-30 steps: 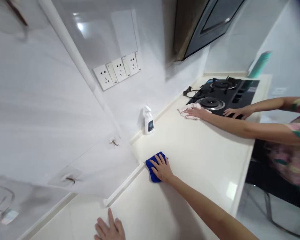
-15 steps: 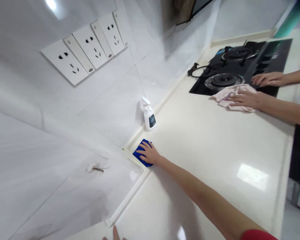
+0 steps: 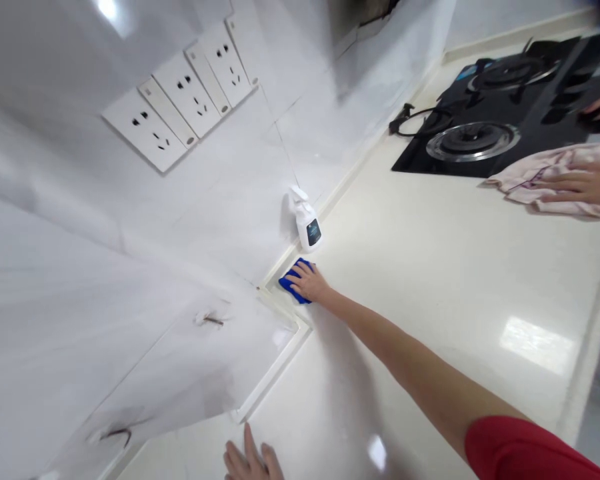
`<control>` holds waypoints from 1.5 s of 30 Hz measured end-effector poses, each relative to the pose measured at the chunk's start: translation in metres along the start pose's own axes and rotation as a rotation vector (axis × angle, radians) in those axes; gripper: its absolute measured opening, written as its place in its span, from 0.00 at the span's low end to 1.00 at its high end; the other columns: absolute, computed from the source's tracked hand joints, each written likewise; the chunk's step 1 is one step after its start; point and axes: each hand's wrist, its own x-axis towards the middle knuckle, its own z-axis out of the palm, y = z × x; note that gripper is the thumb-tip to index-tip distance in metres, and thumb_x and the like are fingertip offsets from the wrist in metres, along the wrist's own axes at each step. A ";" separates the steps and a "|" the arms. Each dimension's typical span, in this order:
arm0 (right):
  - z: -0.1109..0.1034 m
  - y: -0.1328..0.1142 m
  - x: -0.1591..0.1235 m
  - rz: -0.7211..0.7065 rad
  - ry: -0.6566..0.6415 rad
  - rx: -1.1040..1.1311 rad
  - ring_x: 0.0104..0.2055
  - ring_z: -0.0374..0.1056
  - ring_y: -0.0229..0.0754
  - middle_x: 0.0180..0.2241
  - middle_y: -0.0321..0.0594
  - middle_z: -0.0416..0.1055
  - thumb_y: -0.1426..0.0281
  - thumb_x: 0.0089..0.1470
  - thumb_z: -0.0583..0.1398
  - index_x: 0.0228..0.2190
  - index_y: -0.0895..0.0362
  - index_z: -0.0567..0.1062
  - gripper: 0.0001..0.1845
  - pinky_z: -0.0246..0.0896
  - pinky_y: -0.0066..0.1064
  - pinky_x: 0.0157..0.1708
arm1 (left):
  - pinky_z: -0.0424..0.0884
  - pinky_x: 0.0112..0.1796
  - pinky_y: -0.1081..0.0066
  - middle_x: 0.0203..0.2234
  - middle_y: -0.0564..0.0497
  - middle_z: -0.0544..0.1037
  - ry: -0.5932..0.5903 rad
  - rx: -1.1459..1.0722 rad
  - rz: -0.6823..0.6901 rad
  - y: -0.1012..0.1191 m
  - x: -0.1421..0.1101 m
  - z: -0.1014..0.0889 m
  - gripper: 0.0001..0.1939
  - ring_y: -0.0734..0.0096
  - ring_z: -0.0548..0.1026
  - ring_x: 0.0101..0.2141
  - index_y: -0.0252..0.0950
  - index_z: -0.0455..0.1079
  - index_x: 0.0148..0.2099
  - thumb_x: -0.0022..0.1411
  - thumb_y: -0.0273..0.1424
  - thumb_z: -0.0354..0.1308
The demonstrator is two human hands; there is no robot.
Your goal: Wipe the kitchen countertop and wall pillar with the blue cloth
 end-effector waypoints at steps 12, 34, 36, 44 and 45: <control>-0.029 -0.037 -0.200 0.073 -0.037 -0.097 0.71 0.36 0.57 0.69 0.44 0.49 0.55 0.64 0.49 0.63 0.45 0.62 0.28 0.27 0.58 0.67 | 0.52 0.61 0.38 0.66 0.30 0.56 0.039 -0.057 -0.045 0.031 -0.002 -0.027 0.31 0.41 0.50 0.68 0.39 0.58 0.66 0.66 0.44 0.36; -0.099 -0.002 -0.442 0.226 0.009 -0.268 0.71 0.39 0.54 0.69 0.39 0.49 0.60 0.62 0.51 0.64 0.45 0.60 0.29 0.38 0.55 0.67 | 0.50 0.63 0.39 0.68 0.33 0.52 -0.093 -0.201 0.015 0.017 0.001 -0.030 0.36 0.40 0.48 0.68 0.37 0.59 0.65 0.62 0.50 0.36; -0.091 -0.001 -0.444 0.251 0.038 -0.314 0.71 0.38 0.54 0.69 0.39 0.49 0.60 0.63 0.50 0.64 0.46 0.60 0.29 0.37 0.55 0.67 | 0.49 0.65 0.43 0.69 0.34 0.50 -0.164 -0.281 0.059 0.002 -0.010 -0.032 0.35 0.43 0.45 0.70 0.34 0.60 0.65 0.63 0.49 0.38; -0.024 -0.075 -0.441 0.314 0.164 -0.357 0.71 0.35 0.65 0.70 0.49 0.42 0.60 0.62 0.48 0.67 0.54 0.50 0.35 0.36 0.66 0.63 | 0.50 0.68 0.52 0.67 0.43 0.61 -0.176 -0.615 0.097 -0.080 -0.125 -0.050 0.28 0.61 0.48 0.70 0.35 0.66 0.61 0.67 0.43 0.40; -0.017 -0.091 -0.436 0.283 0.134 -0.343 0.71 0.35 0.65 0.70 0.49 0.43 0.60 0.62 0.48 0.68 0.54 0.50 0.35 0.36 0.66 0.63 | 0.51 0.68 0.52 0.66 0.43 0.63 -0.184 -0.639 0.071 -0.086 -0.140 -0.053 0.27 0.62 0.50 0.69 0.36 0.66 0.60 0.67 0.43 0.40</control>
